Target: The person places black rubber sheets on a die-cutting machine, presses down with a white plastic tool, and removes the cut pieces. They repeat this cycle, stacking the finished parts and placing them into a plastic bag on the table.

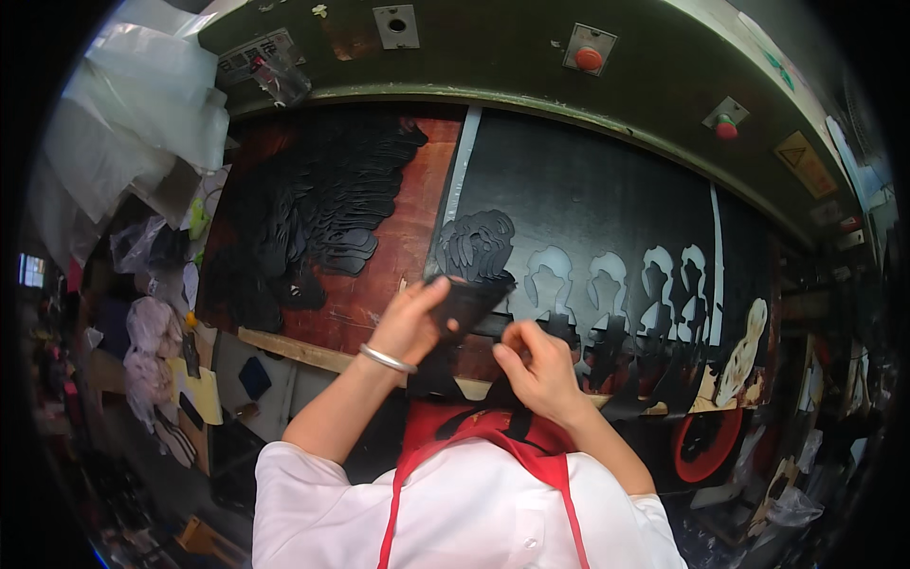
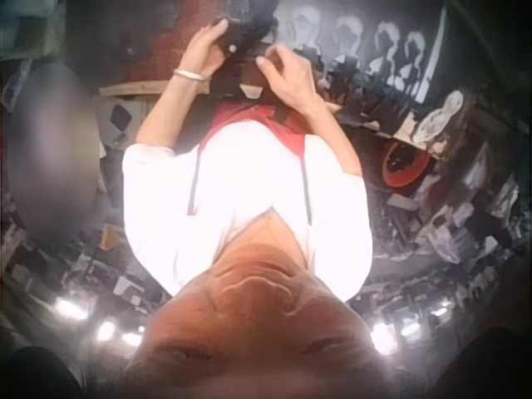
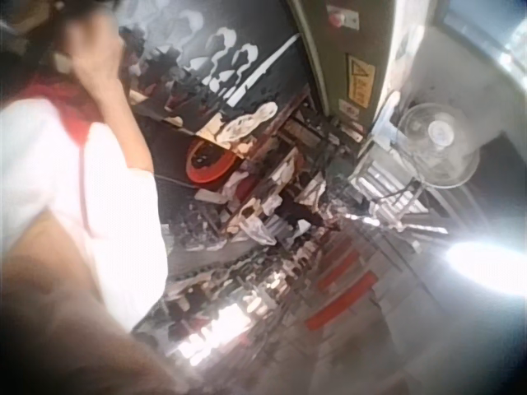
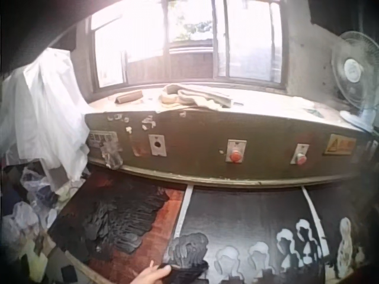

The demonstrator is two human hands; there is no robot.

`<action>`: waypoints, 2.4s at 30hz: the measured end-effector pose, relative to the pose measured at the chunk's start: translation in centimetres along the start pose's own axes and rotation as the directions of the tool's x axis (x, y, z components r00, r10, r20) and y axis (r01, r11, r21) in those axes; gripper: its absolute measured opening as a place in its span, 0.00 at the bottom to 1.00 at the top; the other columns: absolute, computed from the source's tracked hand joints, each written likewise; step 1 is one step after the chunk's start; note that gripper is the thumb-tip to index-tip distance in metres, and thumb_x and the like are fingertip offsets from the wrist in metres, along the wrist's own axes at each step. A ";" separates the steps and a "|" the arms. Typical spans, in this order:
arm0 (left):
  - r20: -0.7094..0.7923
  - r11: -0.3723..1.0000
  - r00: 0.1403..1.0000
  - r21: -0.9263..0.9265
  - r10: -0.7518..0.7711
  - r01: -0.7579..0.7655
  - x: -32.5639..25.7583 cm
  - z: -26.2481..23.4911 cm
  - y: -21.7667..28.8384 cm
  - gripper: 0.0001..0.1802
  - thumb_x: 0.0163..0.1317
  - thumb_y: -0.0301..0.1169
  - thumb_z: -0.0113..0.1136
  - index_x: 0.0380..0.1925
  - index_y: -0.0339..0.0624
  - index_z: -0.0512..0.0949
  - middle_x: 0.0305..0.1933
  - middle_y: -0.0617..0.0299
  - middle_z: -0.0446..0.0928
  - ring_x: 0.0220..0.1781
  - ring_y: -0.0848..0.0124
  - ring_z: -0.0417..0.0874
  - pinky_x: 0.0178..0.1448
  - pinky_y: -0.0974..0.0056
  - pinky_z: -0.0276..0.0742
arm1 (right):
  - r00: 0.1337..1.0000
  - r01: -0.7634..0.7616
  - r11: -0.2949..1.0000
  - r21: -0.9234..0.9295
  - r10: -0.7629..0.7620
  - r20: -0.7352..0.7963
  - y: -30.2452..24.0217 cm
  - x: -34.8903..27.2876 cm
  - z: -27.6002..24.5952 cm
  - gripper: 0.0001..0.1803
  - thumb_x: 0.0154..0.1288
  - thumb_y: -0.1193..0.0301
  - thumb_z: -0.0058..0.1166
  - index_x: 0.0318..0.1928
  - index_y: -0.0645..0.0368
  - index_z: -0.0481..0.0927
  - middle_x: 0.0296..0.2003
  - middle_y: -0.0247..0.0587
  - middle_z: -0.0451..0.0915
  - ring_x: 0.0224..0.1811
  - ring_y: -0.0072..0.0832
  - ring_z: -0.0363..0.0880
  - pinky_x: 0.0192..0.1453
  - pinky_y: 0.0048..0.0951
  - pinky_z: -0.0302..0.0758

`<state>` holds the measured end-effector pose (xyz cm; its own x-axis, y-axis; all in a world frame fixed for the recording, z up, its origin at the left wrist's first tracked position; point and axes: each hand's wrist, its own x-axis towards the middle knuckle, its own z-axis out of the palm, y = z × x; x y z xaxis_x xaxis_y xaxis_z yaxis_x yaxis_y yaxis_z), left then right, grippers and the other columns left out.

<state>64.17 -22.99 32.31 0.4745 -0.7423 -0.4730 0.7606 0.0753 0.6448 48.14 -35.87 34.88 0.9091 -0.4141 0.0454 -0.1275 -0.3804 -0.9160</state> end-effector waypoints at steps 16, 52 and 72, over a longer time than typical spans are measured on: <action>-0.099 0.959 0.954 0.014 0.284 -0.284 0.7 4.0 1.0 0.13 0.71 0.38 0.51 0.42 0.41 0.77 0.34 0.62 0.80 0.29 0.77 0.78 0.31 0.73 0.72 | 0.893 -0.101 0.887 -0.450 -0.119 -0.434 12.0 -0.1 0.8 0.07 0.62 0.71 0.50 0.26 0.58 0.73 0.19 0.54 0.73 0.20 0.53 0.74 0.24 0.48 0.69; 0.560 -0.552 0.506 0.813 0.655 -0.185 -8.2 -31.2 10.6 0.20 0.43 0.35 0.66 0.38 0.40 0.76 0.33 0.59 0.74 0.39 0.62 0.77 0.42 0.57 0.71 | 0.864 -0.146 0.977 -0.153 0.050 -0.501 -1.1 -2.5 18.3 0.14 0.64 0.74 0.58 0.21 0.60 0.71 0.14 0.27 0.68 0.16 0.13 0.65 0.19 0.20 0.60; 0.907 -0.676 0.324 0.418 0.271 -0.606 0.1 -13.4 8.2 0.12 0.60 0.31 0.62 0.42 0.38 0.80 0.37 0.50 0.80 0.38 0.56 0.79 0.45 0.55 0.76 | 0.692 -0.192 0.975 -0.114 0.052 -0.720 2.4 -10.9 21.1 0.14 0.60 0.61 0.58 0.25 0.56 0.78 0.21 0.49 0.77 0.22 0.47 0.76 0.27 0.44 0.70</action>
<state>76.38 -13.49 29.53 -0.0421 -0.8234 0.5659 -0.9875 0.1206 0.1019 46.29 -14.81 23.80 0.3364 -0.9019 0.2708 -0.3440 -0.3854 -0.8562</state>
